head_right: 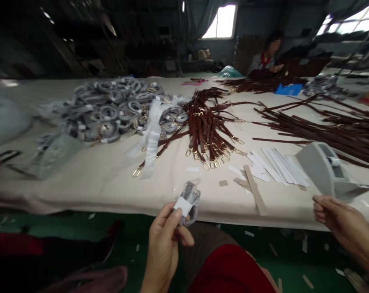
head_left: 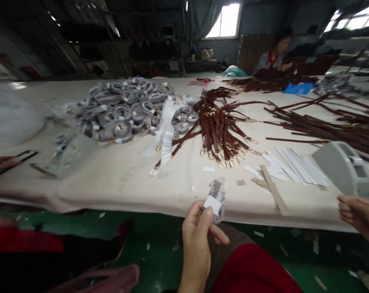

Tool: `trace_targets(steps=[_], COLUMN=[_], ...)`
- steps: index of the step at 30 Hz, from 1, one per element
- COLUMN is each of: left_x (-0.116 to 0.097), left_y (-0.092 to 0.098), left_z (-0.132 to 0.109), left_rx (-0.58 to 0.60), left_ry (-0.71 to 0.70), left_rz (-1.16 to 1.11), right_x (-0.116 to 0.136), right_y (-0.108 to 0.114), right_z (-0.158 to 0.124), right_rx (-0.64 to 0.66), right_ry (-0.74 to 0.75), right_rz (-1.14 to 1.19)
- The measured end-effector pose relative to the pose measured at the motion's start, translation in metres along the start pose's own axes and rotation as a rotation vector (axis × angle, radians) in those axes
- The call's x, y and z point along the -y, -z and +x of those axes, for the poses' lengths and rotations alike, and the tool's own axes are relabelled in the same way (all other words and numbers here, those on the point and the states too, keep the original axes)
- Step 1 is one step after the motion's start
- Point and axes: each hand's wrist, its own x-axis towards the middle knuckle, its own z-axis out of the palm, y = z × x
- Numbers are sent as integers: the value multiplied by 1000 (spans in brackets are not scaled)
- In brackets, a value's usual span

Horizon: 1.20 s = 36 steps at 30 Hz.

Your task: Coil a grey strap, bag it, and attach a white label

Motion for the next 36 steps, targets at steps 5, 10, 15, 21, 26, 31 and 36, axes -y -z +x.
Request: trace_targets(steps=[5, 10, 15, 21, 26, 31, 36], left_x=[9, 8, 7, 9, 4, 1, -1], left_y=[1, 4, 10, 8, 4, 2, 4], left_z=[-5, -13, -20, -24, -28, -30, -28], left_rx=[-17, -78, -145, -207, -227, -220, -167], left_ry=[-91, -163, -223, -287, -269, -210, -206], left_rz=[63, 185, 265, 324, 296, 254, 165], right_x=[50, 87, 88, 84, 82, 74, 53], right_y=[-111, -195, -230, -242, -241, -246, -254], right_z=[-40, -77, -88, -87, -85, -81, -80], right_rx=[495, 895, 1039, 967, 989, 1040, 1158], right_ry=[76, 208, 174, 126, 31, -44, -44], right_rz=[187, 289, 323, 231, 213, 206, 126])
